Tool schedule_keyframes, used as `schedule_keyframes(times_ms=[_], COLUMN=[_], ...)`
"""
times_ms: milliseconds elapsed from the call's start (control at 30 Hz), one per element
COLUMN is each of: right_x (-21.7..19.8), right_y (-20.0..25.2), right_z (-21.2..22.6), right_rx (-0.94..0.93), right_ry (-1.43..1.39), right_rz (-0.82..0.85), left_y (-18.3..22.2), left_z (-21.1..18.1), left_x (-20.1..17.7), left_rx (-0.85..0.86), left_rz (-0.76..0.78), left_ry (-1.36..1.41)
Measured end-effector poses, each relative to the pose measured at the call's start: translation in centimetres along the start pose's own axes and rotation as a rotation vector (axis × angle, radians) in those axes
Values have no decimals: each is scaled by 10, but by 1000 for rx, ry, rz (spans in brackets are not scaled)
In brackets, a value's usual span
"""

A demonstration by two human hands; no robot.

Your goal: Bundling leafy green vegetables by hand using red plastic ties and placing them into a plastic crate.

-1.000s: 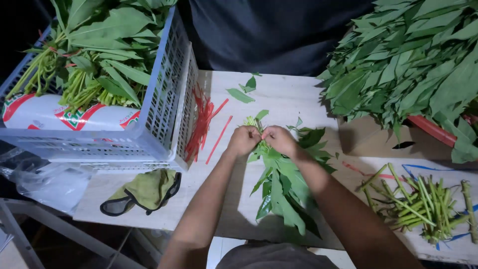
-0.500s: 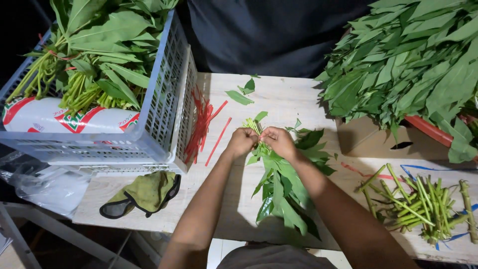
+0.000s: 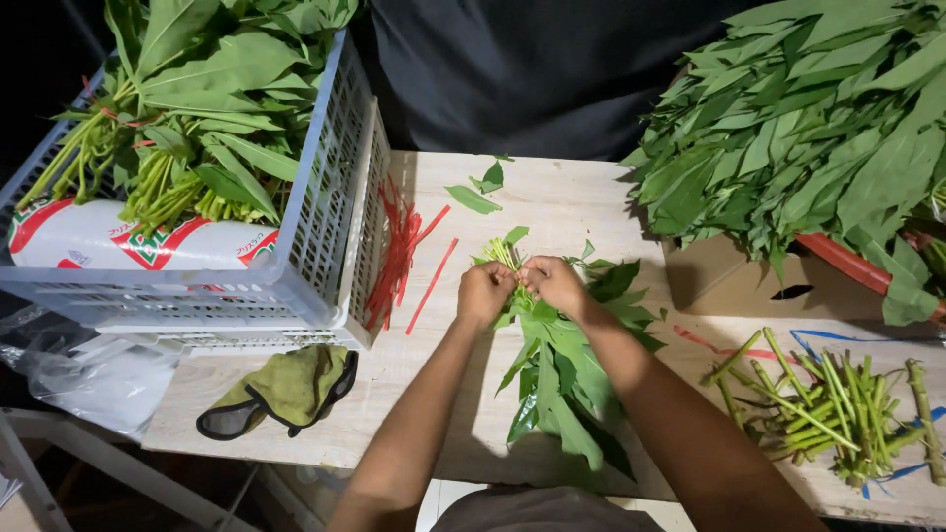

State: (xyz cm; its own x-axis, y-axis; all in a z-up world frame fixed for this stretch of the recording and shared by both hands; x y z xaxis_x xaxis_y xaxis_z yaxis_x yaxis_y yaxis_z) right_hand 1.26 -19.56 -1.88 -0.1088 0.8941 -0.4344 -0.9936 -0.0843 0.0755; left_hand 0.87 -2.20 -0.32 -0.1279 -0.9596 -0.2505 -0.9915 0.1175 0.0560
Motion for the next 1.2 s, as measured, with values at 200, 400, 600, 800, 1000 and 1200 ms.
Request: schedule_keyframes(times_ms=[200,400,600,800,1000,1200], right_x=[2,0,1,10,1,5], right_y=[-3,-2,13,-1,24,-4], right_z=[-4,2,14,-7,38,-2], right_rx=[21,-44,-106,-149,7,28], right_ry=[-49,-72,-39,129,56,82], right_rz=[25,3,-34,-153,-112,-111], left_y=[-2,-15,-28,-22,-20,-25], left_z=[1,23,44,36,35,36], left_x=[2,7,6,4,3,9], left_rx=[12,-47,-138,-134,-112,-15], left_rz=[-28,-37,-24,-4,-25,-51], left_ry=[100,213,314,348,400,404])
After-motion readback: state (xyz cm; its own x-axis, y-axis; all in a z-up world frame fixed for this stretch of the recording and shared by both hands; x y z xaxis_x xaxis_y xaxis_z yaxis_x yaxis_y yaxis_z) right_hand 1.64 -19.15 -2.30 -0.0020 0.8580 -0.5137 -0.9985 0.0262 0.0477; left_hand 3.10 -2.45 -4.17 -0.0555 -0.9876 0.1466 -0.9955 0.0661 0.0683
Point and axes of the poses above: each hand's wrist, its own y-axis away from the middle knuckle, its own x-axis out of the palm, z = x × y, the point moved 3 cm from there along -y, towards the middle knuckle, and after that the axes turned 11 degrees about y, right-handed, at the moved point
